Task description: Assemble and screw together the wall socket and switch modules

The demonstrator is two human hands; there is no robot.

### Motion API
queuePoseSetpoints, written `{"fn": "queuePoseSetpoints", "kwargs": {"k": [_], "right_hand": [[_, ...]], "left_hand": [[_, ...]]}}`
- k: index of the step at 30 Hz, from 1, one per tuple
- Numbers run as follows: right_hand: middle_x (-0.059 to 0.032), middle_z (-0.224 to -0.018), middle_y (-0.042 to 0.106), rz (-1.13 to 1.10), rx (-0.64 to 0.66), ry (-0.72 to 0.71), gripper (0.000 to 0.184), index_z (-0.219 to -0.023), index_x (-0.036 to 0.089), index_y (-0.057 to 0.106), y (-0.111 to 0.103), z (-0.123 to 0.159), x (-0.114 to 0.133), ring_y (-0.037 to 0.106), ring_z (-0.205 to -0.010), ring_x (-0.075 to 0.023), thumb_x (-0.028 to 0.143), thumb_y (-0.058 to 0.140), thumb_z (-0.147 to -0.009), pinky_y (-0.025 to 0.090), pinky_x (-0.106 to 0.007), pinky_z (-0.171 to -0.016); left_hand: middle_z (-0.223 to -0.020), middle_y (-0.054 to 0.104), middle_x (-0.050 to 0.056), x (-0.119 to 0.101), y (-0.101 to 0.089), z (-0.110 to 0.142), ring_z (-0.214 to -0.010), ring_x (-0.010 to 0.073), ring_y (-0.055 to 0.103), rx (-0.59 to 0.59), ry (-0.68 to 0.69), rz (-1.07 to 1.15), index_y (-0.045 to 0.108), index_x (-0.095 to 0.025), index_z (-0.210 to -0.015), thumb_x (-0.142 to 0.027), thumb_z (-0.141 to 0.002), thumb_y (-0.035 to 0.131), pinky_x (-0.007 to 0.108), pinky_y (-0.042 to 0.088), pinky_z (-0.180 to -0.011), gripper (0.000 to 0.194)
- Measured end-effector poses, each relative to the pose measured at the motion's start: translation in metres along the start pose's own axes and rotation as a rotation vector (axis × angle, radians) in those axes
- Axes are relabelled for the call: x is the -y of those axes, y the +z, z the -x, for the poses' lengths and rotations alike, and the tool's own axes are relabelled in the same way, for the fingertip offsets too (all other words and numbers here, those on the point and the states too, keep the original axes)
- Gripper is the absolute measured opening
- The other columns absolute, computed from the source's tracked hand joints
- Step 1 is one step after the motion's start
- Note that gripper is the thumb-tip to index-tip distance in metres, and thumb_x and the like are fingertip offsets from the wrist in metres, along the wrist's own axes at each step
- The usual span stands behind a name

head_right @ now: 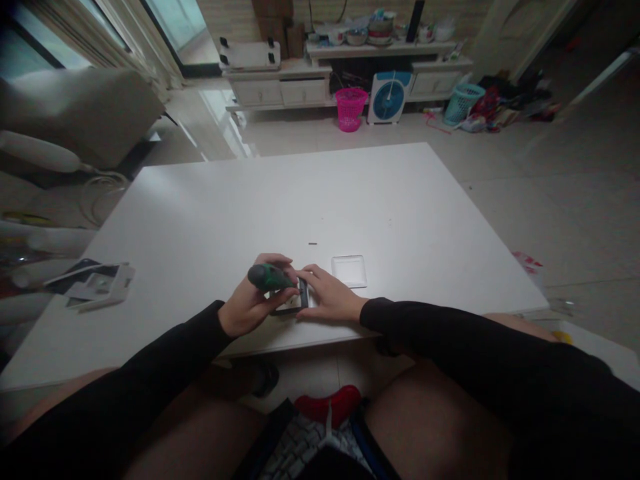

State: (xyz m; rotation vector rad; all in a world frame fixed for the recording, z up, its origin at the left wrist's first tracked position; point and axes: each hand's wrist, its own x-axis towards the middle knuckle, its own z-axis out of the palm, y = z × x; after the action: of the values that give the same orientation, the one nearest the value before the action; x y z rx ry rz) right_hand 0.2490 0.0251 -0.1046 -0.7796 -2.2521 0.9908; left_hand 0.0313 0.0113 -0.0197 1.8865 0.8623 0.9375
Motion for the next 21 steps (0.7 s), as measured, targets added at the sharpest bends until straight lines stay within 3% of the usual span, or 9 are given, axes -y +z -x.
{"fn": "queuePoseSetpoints", "kwargs": {"k": [5,10,13,17,21], "right_hand": [[-0.0131,-0.14,0.05,0.002,0.005,-0.012,0.085,-0.152,0.03,0.041,0.0,0.0,-0.003,0.054,-0.129,-0.0326,0.05,0.084,-0.082,0.05,-0.055,-0.109],[-0.0152,-0.146,0.049,0.013,-0.019,-0.025,0.092,-0.156,0.028,0.038,0.002,0.001,-0.004,0.052,-0.133,-0.0343,0.051,0.086,-0.08,0.047,-0.057,-0.113],[-0.0162,-0.148,0.047,0.025,-0.016,-0.017,0.095,-0.157,0.027,0.036,0.002,0.001,-0.003,0.051,-0.134,-0.035,0.05,0.086,-0.08,0.047,-0.057,-0.113],[-0.0152,-0.141,0.049,0.031,-0.009,-0.012,0.09,-0.153,0.026,0.041,0.002,0.001,-0.003,0.054,-0.129,-0.0338,0.05,0.086,-0.08,0.051,-0.055,-0.108],[-0.0142,-0.14,0.049,0.026,-0.014,-0.018,0.088,-0.153,0.028,0.04,0.003,0.001,-0.005,0.053,-0.129,-0.0334,0.05,0.086,-0.081,0.05,-0.056,-0.109]], "left_hand": [[-0.096,0.063,0.005,-0.002,-0.003,-0.004,-0.089,0.02,0.063,0.063,0.0,-0.062,0.058,-0.019,-0.105,-0.033,-0.097,0.066,0.037,0.054,-0.085,0.018],[-0.107,0.061,0.009,-0.007,-0.004,-0.009,-0.097,0.0206,0.06,0.035,0.149,-0.077,0.063,-0.019,-0.109,-0.023,-0.099,0.059,0.034,0.055,-0.083,0.012],[-0.106,0.061,0.008,-0.006,-0.003,-0.007,-0.095,0.02,0.061,0.039,0.139,-0.028,0.064,-0.019,-0.113,-0.021,-0.101,0.053,0.033,0.056,-0.08,0.016],[-0.109,0.061,0.008,0.0,0.0,-0.002,-0.088,0.0178,0.065,0.03,0.04,0.141,0.055,-0.02,-0.133,-0.025,-0.105,0.047,0.035,0.057,-0.083,0.029],[-0.112,0.063,0.008,0.003,0.003,-0.001,-0.098,0.0198,0.066,0.014,0.027,0.145,0.055,-0.02,-0.13,-0.028,-0.099,0.062,0.034,0.057,-0.087,0.033]]}}
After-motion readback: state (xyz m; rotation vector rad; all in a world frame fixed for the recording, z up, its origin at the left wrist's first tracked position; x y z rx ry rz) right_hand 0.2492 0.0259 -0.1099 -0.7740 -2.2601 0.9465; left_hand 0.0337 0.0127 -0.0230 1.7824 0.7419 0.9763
